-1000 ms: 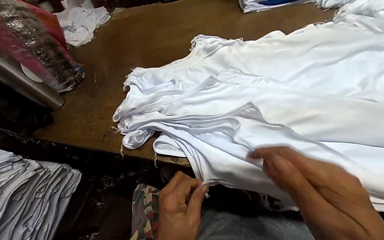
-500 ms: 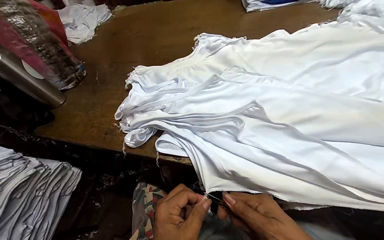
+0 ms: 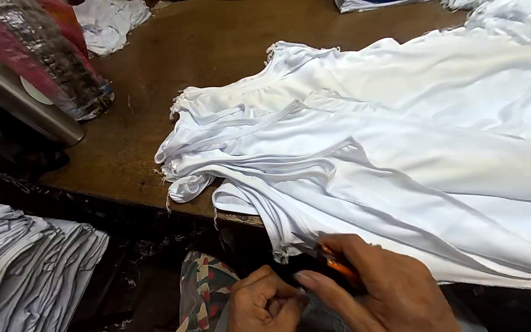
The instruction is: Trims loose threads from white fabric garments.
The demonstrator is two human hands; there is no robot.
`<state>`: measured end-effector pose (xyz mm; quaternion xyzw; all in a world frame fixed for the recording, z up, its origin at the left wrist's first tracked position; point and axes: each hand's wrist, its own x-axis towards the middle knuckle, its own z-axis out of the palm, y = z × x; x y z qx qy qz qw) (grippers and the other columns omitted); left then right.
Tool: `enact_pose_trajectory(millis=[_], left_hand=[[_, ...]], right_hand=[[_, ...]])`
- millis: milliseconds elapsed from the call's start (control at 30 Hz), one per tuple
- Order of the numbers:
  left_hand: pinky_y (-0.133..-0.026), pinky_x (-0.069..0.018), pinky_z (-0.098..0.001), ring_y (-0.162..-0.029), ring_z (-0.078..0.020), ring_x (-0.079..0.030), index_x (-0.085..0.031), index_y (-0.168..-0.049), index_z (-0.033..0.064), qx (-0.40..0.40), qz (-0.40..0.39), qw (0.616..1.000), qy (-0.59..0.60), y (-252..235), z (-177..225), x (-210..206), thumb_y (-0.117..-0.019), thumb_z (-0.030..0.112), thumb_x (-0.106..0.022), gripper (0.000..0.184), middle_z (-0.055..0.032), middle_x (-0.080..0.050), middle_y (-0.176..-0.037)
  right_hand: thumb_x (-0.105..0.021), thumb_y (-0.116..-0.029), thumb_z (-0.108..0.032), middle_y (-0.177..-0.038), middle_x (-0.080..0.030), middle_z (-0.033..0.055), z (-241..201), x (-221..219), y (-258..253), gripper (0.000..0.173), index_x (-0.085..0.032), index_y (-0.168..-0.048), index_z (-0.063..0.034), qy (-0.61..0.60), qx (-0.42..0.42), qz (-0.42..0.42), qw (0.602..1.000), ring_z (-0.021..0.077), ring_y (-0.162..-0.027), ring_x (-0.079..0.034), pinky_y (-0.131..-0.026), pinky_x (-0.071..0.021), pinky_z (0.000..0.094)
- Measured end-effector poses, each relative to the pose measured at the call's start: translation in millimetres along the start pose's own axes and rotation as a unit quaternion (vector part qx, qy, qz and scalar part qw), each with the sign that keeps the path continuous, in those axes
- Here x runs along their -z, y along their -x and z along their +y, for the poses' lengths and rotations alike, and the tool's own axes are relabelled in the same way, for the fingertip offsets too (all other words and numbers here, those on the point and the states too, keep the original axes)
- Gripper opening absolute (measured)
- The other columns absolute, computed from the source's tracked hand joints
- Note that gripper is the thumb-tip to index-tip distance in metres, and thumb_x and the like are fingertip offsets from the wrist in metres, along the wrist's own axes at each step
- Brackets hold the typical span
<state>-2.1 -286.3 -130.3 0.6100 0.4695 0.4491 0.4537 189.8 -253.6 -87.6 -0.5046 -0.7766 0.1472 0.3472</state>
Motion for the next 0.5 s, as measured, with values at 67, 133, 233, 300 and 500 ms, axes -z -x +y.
enact_pose_trajectory(millis=[67, 133, 233, 300, 500], left_hand=[[-0.062, -0.0523, -0.0206, -0.070, -0.0070, -0.061, -0.073, -0.081, -0.0009, 0.000, -0.027, 0.999, -0.035, -0.2, 1.1, -5.2, -0.0865, 0.004, -0.075, 0.008, -0.0079, -0.068, -0.082], [-0.064, -0.0530, -0.0228, -0.072, -0.0093, -0.062, -0.074, -0.088, -0.0017, 0.001, -0.055, 0.996, -0.071, -0.1, 3.6, -9.3, -0.0848, 0.005, -0.076, 0.008, -0.0103, -0.068, -0.087], [-0.064, -0.0515, -0.0240, -0.073, -0.0125, -0.060, -0.074, -0.093, -0.0032, -0.028, -0.049, 0.994, -0.093, -1.3, 9.4, -9.9, -0.0867, 0.009, -0.078, 0.014, -0.0127, -0.066, -0.088], [-0.064, -0.0519, -0.0234, -0.073, -0.0121, -0.061, -0.076, -0.092, -0.0040, -0.060, -0.014, 0.996, -0.063, -4.6, 21.6, -4.9, -0.0903, 0.007, -0.076, 0.011, -0.0130, -0.067, -0.088], [-0.066, -0.0602, -0.0277, -0.084, -0.0147, -0.067, -0.062, -0.128, -0.0021, -0.204, 0.081, 0.976, 0.006, -32.5, 98.9, 35.1, -0.0862, 0.013, -0.082, 0.049, -0.0130, -0.065, -0.119]], right_hand=[[-0.064, -0.0939, -0.052, -0.074, -0.065, 0.0050, 1.3, -14.6, -15.2, 0.047, -0.068, -0.101, -0.0060, 0.117, 0.050, 0.063, 0.990, 0.0177, -0.059, -0.060, -0.047, -0.0453, 0.0345], [-0.064, -0.0907, -0.046, -0.071, -0.060, 0.0030, 5.1, -29.6, -29.6, 0.040, -0.067, -0.096, -0.0069, 0.181, 0.077, 0.078, 0.977, 0.0194, -0.055, -0.059, -0.043, -0.0436, 0.0346], [-0.062, -0.0884, -0.035, -0.066, -0.058, 0.0018, 11.0, -39.3, -41.2, 0.025, -0.065, -0.082, -0.0107, 0.195, 0.085, 0.061, 0.975, 0.0203, -0.052, -0.059, -0.041, -0.0433, 0.0359], [-0.059, -0.0876, -0.029, -0.063, -0.059, 0.0007, 12.7, -39.0, -42.1, 0.020, -0.066, -0.079, -0.0122, 0.169, 0.077, 0.051, 0.981, 0.0190, -0.052, -0.060, -0.042, -0.0447, 0.0367], [-0.052, -0.0880, -0.030, -0.057, -0.051, -0.0076, 23.8, -15.4, -50.3, 0.021, -0.067, -0.078, -0.0205, 0.031, -0.022, -0.049, 0.998, 0.0099, -0.050, -0.051, -0.043, -0.0407, 0.0372]])
